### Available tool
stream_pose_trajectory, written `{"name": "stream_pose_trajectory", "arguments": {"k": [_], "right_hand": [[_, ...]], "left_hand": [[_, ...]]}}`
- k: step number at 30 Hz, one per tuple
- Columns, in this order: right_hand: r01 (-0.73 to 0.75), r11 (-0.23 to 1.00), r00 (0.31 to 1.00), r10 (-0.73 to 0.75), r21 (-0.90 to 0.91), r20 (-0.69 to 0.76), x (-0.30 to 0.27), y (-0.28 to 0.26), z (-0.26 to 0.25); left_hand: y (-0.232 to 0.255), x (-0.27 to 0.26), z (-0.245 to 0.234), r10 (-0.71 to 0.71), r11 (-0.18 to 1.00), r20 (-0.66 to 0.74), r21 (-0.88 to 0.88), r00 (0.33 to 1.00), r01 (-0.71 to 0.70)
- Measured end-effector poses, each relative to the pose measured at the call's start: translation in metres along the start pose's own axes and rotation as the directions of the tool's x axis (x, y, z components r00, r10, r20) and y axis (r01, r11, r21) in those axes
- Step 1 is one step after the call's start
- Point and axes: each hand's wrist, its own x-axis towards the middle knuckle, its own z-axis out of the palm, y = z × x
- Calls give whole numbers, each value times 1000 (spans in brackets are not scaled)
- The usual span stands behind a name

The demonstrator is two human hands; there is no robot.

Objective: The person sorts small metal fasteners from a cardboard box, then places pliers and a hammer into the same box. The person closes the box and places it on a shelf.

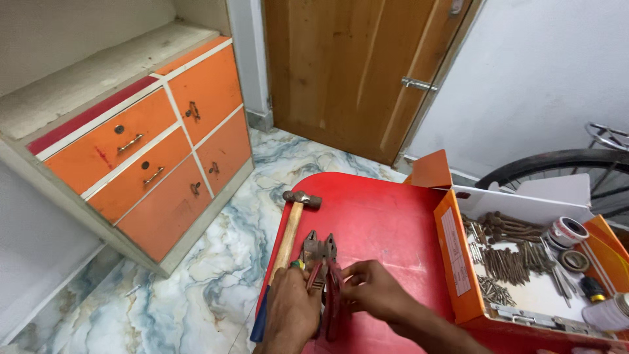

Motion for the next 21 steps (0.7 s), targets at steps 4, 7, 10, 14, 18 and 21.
{"name": "stream_pose_trajectory", "arguments": {"k": [4, 7, 10, 14, 18, 21], "right_hand": [[117, 970, 992, -105, 211, -70, -28, -12, -43], [225, 965, 968, -206, 134, -142, -44, -24, -74], [240, 948, 948, -181, 210, -263, -50, -32, -92], [288, 925, 923, -200, 248, -328, -69, -35, -123], [298, 898, 897, -148, 322, -417, -80, -32, -146], [306, 917, 894, -183, 258, -409, -83, -20, -146]], "left_hand": [[39, 6, -18, -14, 977, 197, -207, 980, 55], [77, 15, -27, 62, 946, 312, -322, 948, 44], [110, 32, -31, 145, 958, 294, -281, 945, -59], [141, 44, -24, 96, 917, 374, -394, 922, 65], [159, 42, 0, 152, 671, 511, -682, 846, 291], [173, 28, 27, 148, 672, 503, -683, 851, 287]]}}
